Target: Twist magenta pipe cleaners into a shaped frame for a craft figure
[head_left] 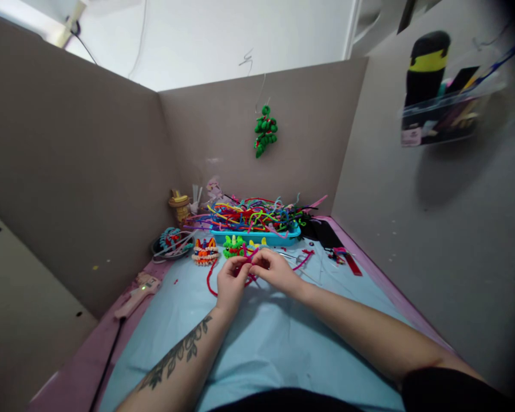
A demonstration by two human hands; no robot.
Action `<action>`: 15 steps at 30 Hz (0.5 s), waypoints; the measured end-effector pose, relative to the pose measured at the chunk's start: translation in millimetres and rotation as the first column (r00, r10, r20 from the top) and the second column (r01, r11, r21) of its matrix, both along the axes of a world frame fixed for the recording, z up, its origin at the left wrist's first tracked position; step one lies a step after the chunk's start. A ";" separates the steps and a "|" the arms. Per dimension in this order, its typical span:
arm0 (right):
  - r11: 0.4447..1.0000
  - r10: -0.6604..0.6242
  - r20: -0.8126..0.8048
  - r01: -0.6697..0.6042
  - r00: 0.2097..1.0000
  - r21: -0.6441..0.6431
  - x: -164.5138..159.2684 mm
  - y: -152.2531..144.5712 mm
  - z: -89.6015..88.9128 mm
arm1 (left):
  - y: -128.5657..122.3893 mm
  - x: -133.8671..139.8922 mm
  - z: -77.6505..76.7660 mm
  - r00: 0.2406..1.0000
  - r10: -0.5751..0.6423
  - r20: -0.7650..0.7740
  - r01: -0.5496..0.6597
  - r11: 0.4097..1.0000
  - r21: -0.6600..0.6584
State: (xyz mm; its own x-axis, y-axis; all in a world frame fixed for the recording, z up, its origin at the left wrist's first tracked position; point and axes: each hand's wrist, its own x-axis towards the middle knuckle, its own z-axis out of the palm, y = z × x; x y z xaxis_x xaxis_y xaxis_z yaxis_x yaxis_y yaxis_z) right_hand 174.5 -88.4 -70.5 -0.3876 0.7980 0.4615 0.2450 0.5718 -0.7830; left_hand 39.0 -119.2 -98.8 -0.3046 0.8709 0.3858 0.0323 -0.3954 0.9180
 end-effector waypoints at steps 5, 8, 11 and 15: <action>0.994 -0.007 0.053 0.001 0.999 0.105 0.7 -1.5 0.5 | 0.0 0.9 2.0 0.999 -0.033 0.040 0.034 0.999 -0.030; 0.982 -0.016 0.059 0.005 0.998 0.189 0.4 -2.2 -1.8 | -0.1 2.5 3.6 0.994 -0.059 0.089 0.065 0.996 -0.062; 0.973 -0.030 0.058 0.016 0.998 0.229 0.0 -2.0 -4.2 | 0.0 3.5 4.5 0.992 -0.063 0.105 0.070 0.995 -0.070; 0.970 -0.042 0.073 0.023 0.996 0.243 0.1 -1.3 -4.2 | 0.0 3.0 3.9 0.991 -0.065 0.119 0.074 0.995 -0.074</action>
State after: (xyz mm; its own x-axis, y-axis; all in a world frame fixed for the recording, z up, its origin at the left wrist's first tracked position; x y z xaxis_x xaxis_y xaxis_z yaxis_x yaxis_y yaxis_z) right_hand 174.6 -89.8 -74.7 -0.4050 0.6794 0.6119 0.3205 0.7323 -0.6009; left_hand 42.0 -119.3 -94.8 -0.2813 0.9174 0.2816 -0.1010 -0.3201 0.9420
